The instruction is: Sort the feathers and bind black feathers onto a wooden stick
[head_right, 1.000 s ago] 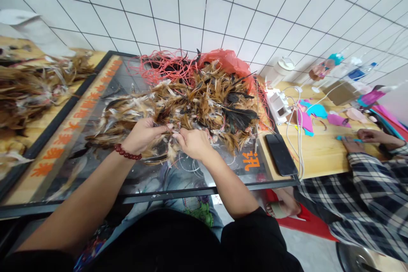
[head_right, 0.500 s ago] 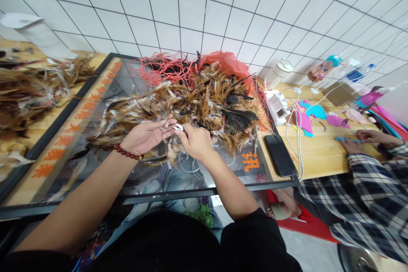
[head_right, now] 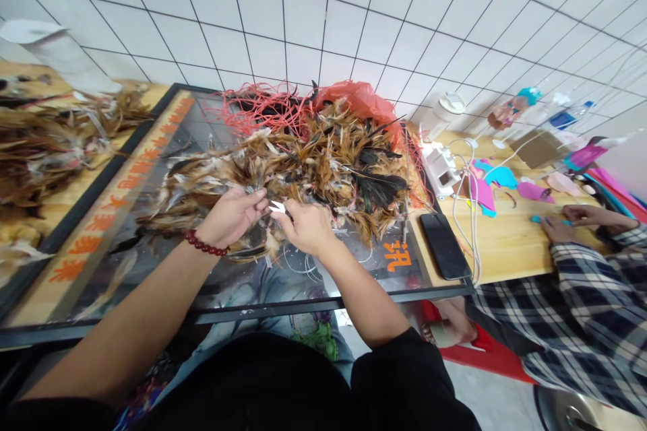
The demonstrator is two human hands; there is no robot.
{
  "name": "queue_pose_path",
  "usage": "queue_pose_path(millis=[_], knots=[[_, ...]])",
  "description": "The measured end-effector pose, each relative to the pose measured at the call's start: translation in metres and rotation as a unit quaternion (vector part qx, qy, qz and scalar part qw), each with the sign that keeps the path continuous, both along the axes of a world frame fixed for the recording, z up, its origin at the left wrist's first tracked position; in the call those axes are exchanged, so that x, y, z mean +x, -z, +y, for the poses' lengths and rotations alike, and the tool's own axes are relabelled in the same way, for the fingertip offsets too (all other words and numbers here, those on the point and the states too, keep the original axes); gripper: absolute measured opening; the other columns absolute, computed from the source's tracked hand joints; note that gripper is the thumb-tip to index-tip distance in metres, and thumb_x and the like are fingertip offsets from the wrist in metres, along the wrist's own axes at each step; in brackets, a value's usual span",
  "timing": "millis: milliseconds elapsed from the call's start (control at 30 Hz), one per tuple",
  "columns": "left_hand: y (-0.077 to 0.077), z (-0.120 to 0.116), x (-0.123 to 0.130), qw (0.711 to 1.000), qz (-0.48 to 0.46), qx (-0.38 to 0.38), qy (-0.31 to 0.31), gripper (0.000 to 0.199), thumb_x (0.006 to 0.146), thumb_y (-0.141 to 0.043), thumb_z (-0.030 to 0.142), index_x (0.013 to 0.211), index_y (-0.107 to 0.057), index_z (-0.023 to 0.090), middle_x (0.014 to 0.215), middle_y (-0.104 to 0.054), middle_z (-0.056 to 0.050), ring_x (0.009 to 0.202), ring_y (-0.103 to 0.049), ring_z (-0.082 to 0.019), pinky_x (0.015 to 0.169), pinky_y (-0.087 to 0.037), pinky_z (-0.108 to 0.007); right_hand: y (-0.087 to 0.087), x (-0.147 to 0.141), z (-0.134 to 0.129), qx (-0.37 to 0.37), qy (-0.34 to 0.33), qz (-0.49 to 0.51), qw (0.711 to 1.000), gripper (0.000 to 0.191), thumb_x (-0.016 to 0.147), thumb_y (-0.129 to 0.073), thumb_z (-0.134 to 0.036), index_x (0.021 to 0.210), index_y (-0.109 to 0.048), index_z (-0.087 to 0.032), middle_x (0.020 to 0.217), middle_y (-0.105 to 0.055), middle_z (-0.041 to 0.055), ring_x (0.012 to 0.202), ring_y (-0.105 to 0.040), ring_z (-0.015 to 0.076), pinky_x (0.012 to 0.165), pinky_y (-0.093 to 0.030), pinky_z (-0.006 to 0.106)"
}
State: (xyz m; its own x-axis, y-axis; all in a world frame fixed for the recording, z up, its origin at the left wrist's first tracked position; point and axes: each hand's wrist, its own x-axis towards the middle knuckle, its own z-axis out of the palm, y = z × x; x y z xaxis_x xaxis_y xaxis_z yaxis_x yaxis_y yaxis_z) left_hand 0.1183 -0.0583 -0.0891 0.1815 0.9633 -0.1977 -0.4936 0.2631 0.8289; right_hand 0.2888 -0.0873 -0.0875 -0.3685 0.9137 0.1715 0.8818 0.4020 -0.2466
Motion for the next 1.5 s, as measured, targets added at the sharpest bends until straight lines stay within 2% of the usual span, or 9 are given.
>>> queue_pose_path(millis=[100,267,333,533,700,967,1267,1367,1500], knots=[[0.003,-0.004,0.006,0.995,0.083,0.044,0.027,0.02,0.08,-0.067,0.017,0.069,-0.051,0.016,0.056,-0.044,0.005,0.05,-0.044,-0.008,0.051,-0.042,-0.019,0.002,0.0,0.001,0.012,0.004,0.004,1.0,0.049,0.101,-0.029,-0.055,0.102,-0.063,-0.02,0.082,-0.073,0.0042,0.072,-0.065,0.0172,0.068,-0.032,0.026],[0.007,-0.009,0.01,0.971,0.2,0.097,0.084,0.013,0.082,-0.06,0.025,0.08,-0.049,0.019,0.057,-0.046,0.006,0.043,-0.037,-0.008,0.045,-0.034,-0.021,0.004,0.0,0.002,0.022,-0.003,0.017,1.0,0.047,0.101,-0.03,-0.053,0.102,-0.063,-0.02,0.081,-0.072,0.0034,0.073,-0.064,0.0157,0.07,-0.034,0.026],[0.008,-0.01,0.01,0.946,0.283,0.135,0.088,0.009,0.083,-0.056,0.023,0.08,-0.049,0.019,0.055,-0.045,0.006,0.045,-0.04,-0.01,0.047,-0.035,-0.022,0.004,0.0,0.002,0.024,0.0,0.021,0.999,0.046,0.102,-0.03,-0.053,0.101,-0.063,-0.02,0.083,-0.073,0.0033,0.074,-0.064,0.0155,0.07,-0.034,0.025],[0.011,-0.011,0.01,0.826,0.497,0.258,0.066,0.007,0.08,-0.048,0.013,0.077,-0.049,0.019,0.068,-0.058,-0.001,0.065,-0.055,-0.018,0.063,-0.042,-0.028,0.005,0.0,0.003,0.029,0.013,0.017,0.999,0.043,0.102,-0.032,-0.051,0.097,-0.061,-0.02,0.082,-0.072,0.0022,0.072,-0.064,0.0154,0.069,-0.033,0.026],[0.013,-0.011,0.009,0.779,0.557,0.279,0.072,0.017,0.079,-0.045,0.009,0.089,-0.056,0.017,0.073,-0.063,-0.005,0.07,-0.062,-0.021,0.069,-0.047,-0.031,0.004,0.0,0.003,0.023,0.009,0.002,1.0,0.04,0.101,-0.034,-0.051,0.097,-0.061,-0.021,0.083,-0.073,0.0021,0.072,-0.064,0.0156,0.068,-0.031,0.027],[0.012,-0.012,0.007,0.771,0.563,0.291,0.068,0.038,0.081,-0.044,0.009,0.114,-0.061,0.015,0.093,-0.072,-0.01,0.087,-0.068,-0.024,0.083,-0.052,-0.034,0.002,0.001,0.003,0.028,0.007,0.007,1.0,0.045,0.102,-0.03,-0.052,0.097,-0.06,-0.019,0.083,-0.072,0.0029,0.073,-0.064,0.0155,0.068,-0.031,0.027],[0.009,-0.013,0.01,0.761,0.577,0.287,0.076,0.031,0.078,-0.045,0.008,0.104,-0.062,0.014,0.081,-0.07,-0.009,0.078,-0.066,-0.025,0.077,-0.05,-0.034,0.0,0.001,0.003,0.014,-0.013,-0.04,0.999,0.047,0.103,-0.028,-0.051,0.097,-0.06,-0.018,0.082,-0.072,0.0045,0.073,-0.063,0.0158,0.068,-0.028,0.029],[0.01,-0.014,0.011,0.777,0.556,0.283,0.079,0.019,0.079,-0.047,0.011,0.09,-0.061,0.016,0.074,-0.067,-0.007,0.07,-0.063,-0.023,0.07,-0.048,-0.033,0.002,0.002,0.005,0.022,-0.018,-0.042,0.999,0.048,0.104,-0.025,-0.05,0.094,-0.061,-0.018,0.079,-0.072,0.0042,0.071,-0.062,0.0156,0.068,-0.027,0.029],[0.012,-0.012,0.011,0.82,0.497,0.266,0.098,0.009,0.08,-0.048,0.016,0.08,-0.056,0.018,0.071,-0.066,-0.004,0.068,-0.061,-0.021,0.065,-0.046,-0.03,0.005,0.003,0.006,0.029,-0.02,-0.032,0.999,0.048,0.104,-0.025,-0.048,0.092,-0.061,-0.019,0.078,-0.072,0.0033,0.07,-0.062,0.0149,0.068,-0.027,0.029]])
